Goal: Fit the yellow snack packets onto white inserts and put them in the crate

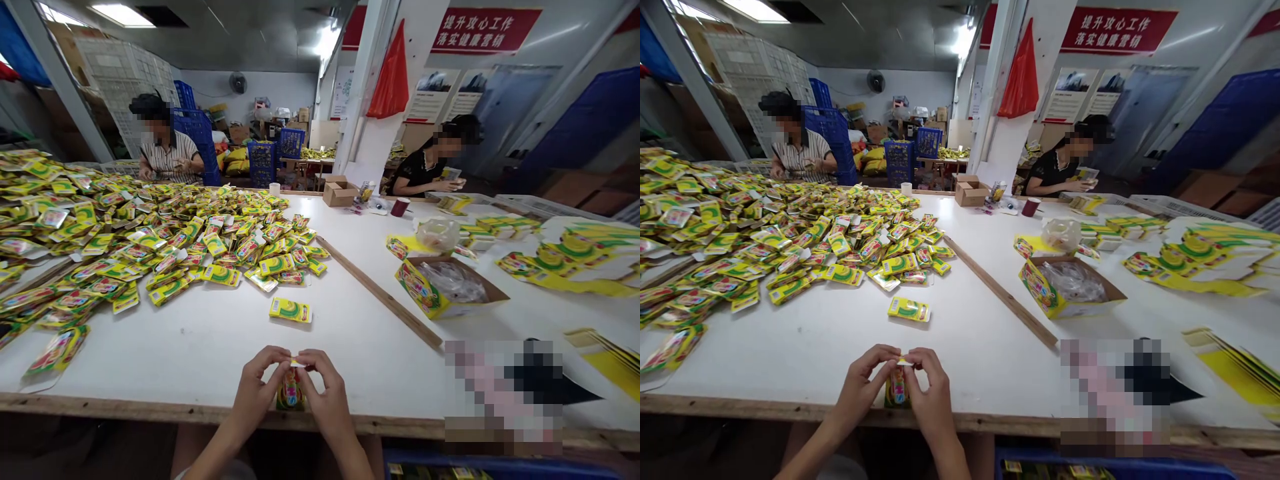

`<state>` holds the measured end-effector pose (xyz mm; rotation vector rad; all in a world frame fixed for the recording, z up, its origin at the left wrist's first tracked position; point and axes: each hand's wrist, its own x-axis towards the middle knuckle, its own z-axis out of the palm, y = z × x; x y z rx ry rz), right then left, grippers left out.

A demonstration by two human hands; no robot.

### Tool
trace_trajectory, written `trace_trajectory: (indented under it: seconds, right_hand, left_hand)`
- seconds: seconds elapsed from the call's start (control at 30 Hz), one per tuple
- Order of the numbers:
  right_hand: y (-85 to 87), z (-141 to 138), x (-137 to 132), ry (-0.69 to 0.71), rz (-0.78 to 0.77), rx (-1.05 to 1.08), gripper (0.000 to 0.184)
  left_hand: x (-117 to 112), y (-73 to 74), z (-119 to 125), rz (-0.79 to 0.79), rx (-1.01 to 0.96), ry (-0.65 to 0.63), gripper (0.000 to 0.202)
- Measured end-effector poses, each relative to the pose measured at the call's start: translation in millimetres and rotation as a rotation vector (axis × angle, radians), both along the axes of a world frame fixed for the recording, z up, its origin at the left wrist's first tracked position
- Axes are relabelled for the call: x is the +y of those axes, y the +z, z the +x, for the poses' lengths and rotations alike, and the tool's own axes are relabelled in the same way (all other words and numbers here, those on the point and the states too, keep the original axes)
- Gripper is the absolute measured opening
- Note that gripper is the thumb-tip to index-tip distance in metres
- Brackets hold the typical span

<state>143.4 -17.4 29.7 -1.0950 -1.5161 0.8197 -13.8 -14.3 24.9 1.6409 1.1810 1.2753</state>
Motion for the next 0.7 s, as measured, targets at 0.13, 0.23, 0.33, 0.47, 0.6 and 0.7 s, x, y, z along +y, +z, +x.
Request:
trace_trajectory:
  seconds: [0.13, 0.23, 0.33, 0.47, 0.6, 0.7]
  right_hand:
    - [2.8, -4.1, -2.1, -0.045, -0.011, -0.004, 0.012]
    - [6.2, -7.9, 2.3, -0.077, -0.028, 0.003, 0.014]
    - [10.5, -7.8, 6.5, -0.076, -0.046, -0.013, 0.016]
    - [8.4, -2.7, 3.6, -0.054, -0.053, -0.011, 0.016]
    - [-4.8, -2.9, -3.1, -0.012, -0.029, 0.04, 0.014]
    - [-10.6, -4.7, -6.0, -0.008, -0.013, 0.051, 0.015]
  left_hand:
    - [-1.8, 4.0, 1.2, -0.046, -0.023, 0.026, 0.015]
    - [0.2, 4.1, 4.5, -0.093, -0.07, 0.068, 0.015]
    - [3.7, 3.6, 7.1, -0.121, -0.09, 0.077, 0.018]
    - [3.9, -1.4, 5.4, -0.114, -0.103, 0.052, 0.02]
    - [-3.3, -7.2, 1.7, -0.09, -0.107, -0.008, 0.018]
    - [-8.1, -4.7, 2.6, -0.069, -0.087, -0.053, 0.016]
